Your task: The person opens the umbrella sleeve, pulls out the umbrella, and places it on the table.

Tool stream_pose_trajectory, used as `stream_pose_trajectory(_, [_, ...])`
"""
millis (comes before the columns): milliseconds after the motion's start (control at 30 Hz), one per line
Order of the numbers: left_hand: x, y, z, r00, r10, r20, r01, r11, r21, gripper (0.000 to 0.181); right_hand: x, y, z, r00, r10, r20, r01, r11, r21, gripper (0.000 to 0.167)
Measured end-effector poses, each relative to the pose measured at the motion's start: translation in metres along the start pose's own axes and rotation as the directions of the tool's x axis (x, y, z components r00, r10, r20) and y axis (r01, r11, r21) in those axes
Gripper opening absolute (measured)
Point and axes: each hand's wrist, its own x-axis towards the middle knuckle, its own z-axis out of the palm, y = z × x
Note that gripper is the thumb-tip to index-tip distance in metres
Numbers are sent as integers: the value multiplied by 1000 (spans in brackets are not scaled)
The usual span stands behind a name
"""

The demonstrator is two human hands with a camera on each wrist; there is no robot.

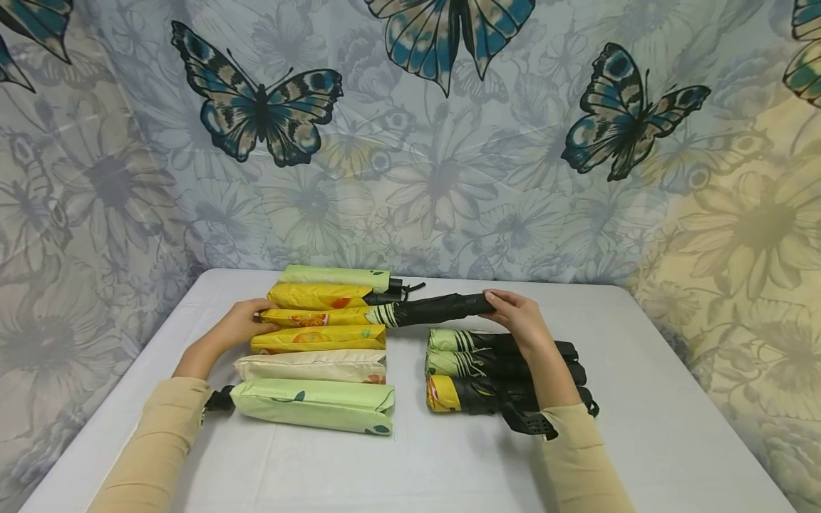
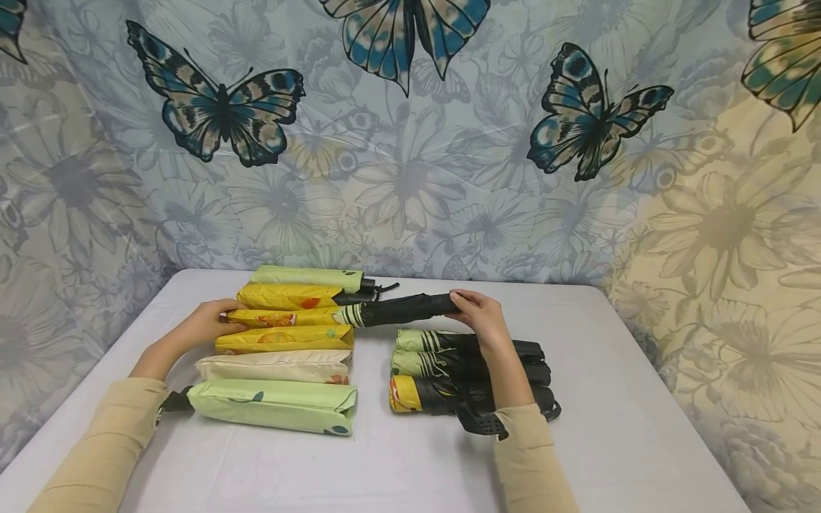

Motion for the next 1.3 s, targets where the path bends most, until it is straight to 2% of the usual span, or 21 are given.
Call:
stream_pose_trajectory(400, [-1, 5, -1, 1000, -5, 8, 5, 1000, 8, 29, -7, 2, -40, 997, -45, -64, 48, 998, 49, 62])
stream_pose_trajectory(633, [-1, 1, 0, 999, 34, -23, -34, 999, 4, 27, -11, 4, -61, 997, -38, -66, 47, 989, 137, 66])
stream_pose_trajectory(833, [0, 5, -1, 1000, -6, 6, 6, 1000, 11, 26, -13, 6, -77, 997, -44, -60, 56, 974, 221, 70])
stream_pose_trajectory(1033, [0, 5, -1, 1000, -7, 10, 7, 1000, 14, 27, -16, 11, -93, 997, -50, -55, 65, 946, 318, 47])
stream_pose_trajectory(1100, [0, 5, -1, 1000, -3, 4, 3, 1000, 17, 27, -16, 13, -97, 997, -50, -51, 64, 945, 320, 51])
stream_pose_trajectory(1233, [0, 6, -1, 1000, 6, -8, -5, 1000, 19, 25, -17, 18, -103, 998, -48, -43, 59, 953, 298, 73])
stream_pose_trajectory(1300, [0, 6, 0, 1000, 8, -10, -8, 1000, 19, 24, -17, 21, -106, 998, -48, -41, 58, 955, 291, 74])
